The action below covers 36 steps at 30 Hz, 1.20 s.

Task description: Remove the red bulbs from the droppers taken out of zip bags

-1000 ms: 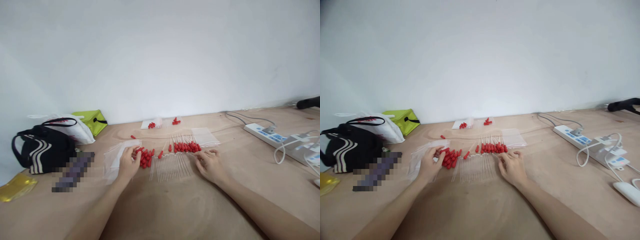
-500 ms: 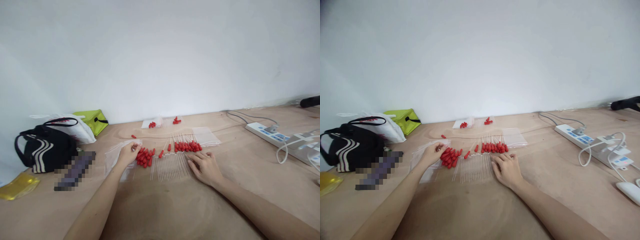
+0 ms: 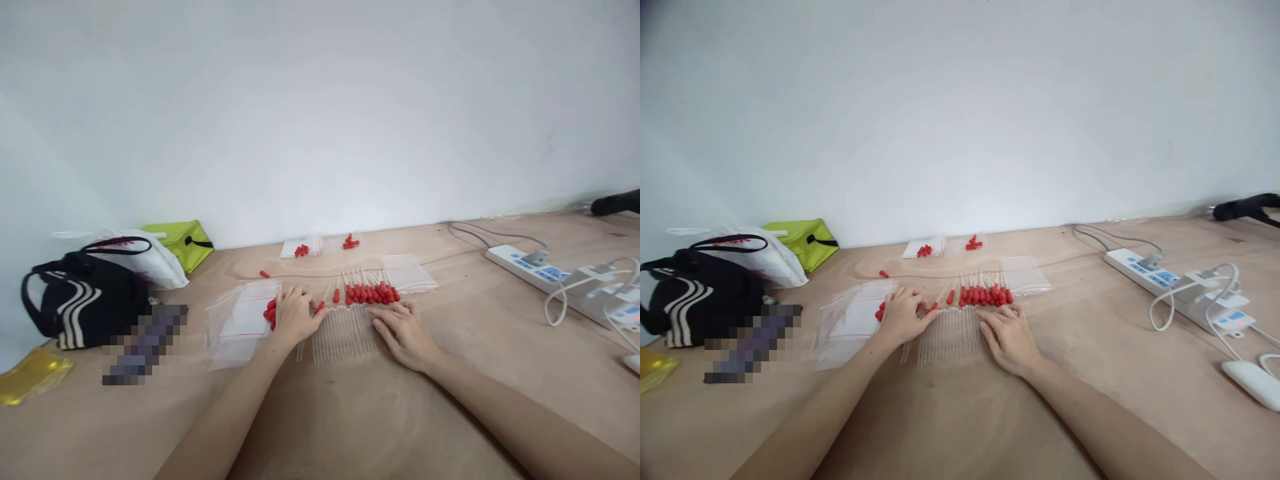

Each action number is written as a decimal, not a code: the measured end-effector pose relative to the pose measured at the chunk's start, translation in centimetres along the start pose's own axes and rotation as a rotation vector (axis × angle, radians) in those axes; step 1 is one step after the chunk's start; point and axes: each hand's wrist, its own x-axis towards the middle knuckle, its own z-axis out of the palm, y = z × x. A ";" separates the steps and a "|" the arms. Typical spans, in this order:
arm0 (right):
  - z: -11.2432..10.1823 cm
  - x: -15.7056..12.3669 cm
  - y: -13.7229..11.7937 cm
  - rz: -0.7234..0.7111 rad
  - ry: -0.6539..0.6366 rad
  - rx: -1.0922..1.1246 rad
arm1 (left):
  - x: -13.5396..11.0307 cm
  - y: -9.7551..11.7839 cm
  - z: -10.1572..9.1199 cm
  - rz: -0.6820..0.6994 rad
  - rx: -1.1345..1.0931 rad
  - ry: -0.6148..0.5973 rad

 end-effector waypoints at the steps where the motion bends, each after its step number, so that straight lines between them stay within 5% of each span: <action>1: -0.1 0.0 -0.1 0.002 0.005 0.002 | 0.0 0.1 0.1 -0.014 0.005 0.006; 8: 0.2 0.0 0.2 0.009 0.106 -0.005 | -1.0 0.1 -0.1 -0.142 0.070 0.229; 13: 0.4 0.1 0.5 -0.012 0.299 -0.052 | -3.6 -0.3 -0.3 0.118 -0.052 0.426; 22: -0.5 0.1 -2.0 -0.347 0.216 -0.157 | -6.2 1.3 0.2 0.427 -0.175 0.448; 36: 0.2 -0.1 -2.7 -0.399 0.214 0.006 | -6.4 1.4 0.5 0.552 -0.159 0.432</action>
